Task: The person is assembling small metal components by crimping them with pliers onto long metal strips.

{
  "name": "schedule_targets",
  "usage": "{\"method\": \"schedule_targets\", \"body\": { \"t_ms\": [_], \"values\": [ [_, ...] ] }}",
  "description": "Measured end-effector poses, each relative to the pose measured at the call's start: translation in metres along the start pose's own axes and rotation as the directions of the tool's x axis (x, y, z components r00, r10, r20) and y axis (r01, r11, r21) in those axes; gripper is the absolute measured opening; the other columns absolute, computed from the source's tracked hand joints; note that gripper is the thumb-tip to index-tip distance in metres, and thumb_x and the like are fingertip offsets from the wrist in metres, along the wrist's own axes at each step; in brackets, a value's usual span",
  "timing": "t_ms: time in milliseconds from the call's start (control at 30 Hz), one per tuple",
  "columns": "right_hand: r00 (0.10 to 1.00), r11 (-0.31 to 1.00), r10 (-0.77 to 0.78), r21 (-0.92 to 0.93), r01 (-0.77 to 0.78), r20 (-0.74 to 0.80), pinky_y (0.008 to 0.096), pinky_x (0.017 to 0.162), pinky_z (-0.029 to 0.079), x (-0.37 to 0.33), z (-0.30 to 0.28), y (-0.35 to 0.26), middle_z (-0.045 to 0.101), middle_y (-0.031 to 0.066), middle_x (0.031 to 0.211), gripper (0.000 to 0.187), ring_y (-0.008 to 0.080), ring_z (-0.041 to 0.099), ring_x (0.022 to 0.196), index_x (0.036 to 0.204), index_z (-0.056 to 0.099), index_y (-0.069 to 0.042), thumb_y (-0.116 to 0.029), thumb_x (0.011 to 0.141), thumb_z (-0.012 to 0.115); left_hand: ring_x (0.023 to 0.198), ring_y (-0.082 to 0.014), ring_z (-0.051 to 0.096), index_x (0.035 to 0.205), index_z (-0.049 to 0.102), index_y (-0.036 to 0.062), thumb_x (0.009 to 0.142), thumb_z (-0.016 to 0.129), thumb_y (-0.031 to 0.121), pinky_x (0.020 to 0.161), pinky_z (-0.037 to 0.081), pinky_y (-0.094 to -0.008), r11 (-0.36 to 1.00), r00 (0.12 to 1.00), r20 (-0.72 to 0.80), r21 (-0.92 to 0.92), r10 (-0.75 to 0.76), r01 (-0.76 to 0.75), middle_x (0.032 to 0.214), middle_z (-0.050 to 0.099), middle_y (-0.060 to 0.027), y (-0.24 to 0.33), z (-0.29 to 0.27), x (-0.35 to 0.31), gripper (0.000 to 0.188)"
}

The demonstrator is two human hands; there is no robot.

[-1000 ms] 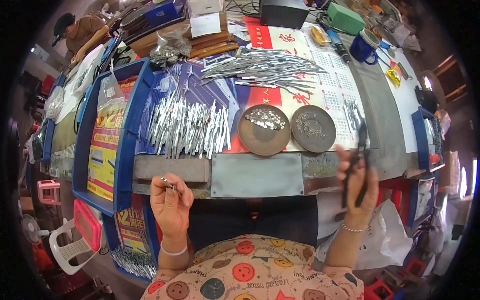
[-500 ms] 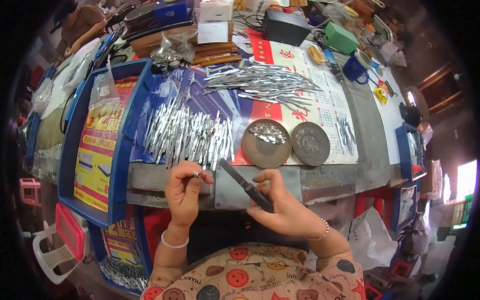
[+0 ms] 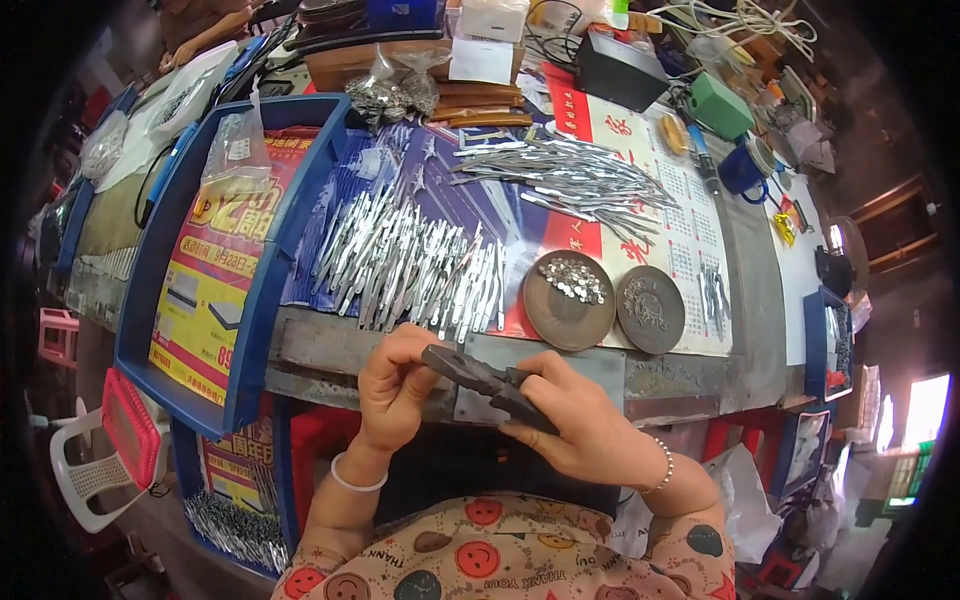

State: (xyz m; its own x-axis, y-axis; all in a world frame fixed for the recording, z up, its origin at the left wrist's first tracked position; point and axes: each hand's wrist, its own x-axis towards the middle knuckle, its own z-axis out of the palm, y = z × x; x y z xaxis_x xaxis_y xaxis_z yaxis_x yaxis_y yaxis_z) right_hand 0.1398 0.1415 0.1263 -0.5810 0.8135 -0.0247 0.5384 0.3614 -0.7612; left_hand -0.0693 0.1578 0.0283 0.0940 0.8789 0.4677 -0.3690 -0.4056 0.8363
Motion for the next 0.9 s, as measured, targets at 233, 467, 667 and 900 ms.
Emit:
{"method": "schedule_targets", "body": {
  "t_ms": [233,467,667,900],
  "values": [
    [0.999,0.983,-0.006,-0.183,0.000,-0.033,0.0393,0.067,0.049,0.002,-0.008,-0.015,0.054,0.0191,0.107,0.027,0.0341,0.059,0.082,0.088,0.057,0.000,-0.014,0.076,0.077,0.080,-0.0168,0.057,0.101,0.058,0.0014,0.092,0.061,0.002,0.071,0.046,-0.0261,0.999,0.999,0.005,0.028,-0.041,0.041,0.094,0.060,-0.0088,0.000,-0.003,-0.003,0.010],
    [0.991,0.935,-0.117,-0.343,0.089,-0.062,0.0389,0.066,0.049,0.006,-0.012,-0.015,0.054,0.0191,0.108,0.029,0.0330,0.059,0.083,0.087,0.058,-0.001,-0.012,0.070,0.079,0.080,-0.0167,0.056,0.102,0.058,0.0016,0.092,0.061,0.004,0.071,0.045,-0.0259,0.999,0.999,0.020,0.010,-0.046,0.046,0.095,0.060,-0.0088,0.001,-0.002,-0.001,0.010],
    [0.911,0.879,-0.353,-0.410,0.245,-0.213,0.0375,0.059,0.048,0.011,-0.024,-0.028,0.055,0.0177,0.094,0.025,0.0293,0.057,0.071,0.079,0.058,0.000,-0.008,0.066,0.078,0.080,-0.0153,0.056,0.103,0.058,0.0009,0.094,0.059,0.007,0.072,0.046,-0.0259,1.000,0.999,0.051,0.026,0.008,-0.009,0.096,0.060,-0.0091,0.000,-0.003,0.002,0.011],
    [0.912,0.865,-0.358,-0.440,0.243,-0.200,0.0357,0.057,0.048,0.015,-0.020,-0.025,0.057,0.0170,0.094,0.022,0.0277,0.059,0.073,0.079,0.059,-0.001,-0.008,0.062,0.070,0.080,-0.0167,0.057,0.103,0.059,0.0013,0.092,0.060,0.003,0.073,0.046,-0.0260,0.999,0.998,0.053,0.045,0.013,-0.015,0.095,0.060,-0.0098,-0.007,-0.006,-0.002,0.011]
  ]
}}
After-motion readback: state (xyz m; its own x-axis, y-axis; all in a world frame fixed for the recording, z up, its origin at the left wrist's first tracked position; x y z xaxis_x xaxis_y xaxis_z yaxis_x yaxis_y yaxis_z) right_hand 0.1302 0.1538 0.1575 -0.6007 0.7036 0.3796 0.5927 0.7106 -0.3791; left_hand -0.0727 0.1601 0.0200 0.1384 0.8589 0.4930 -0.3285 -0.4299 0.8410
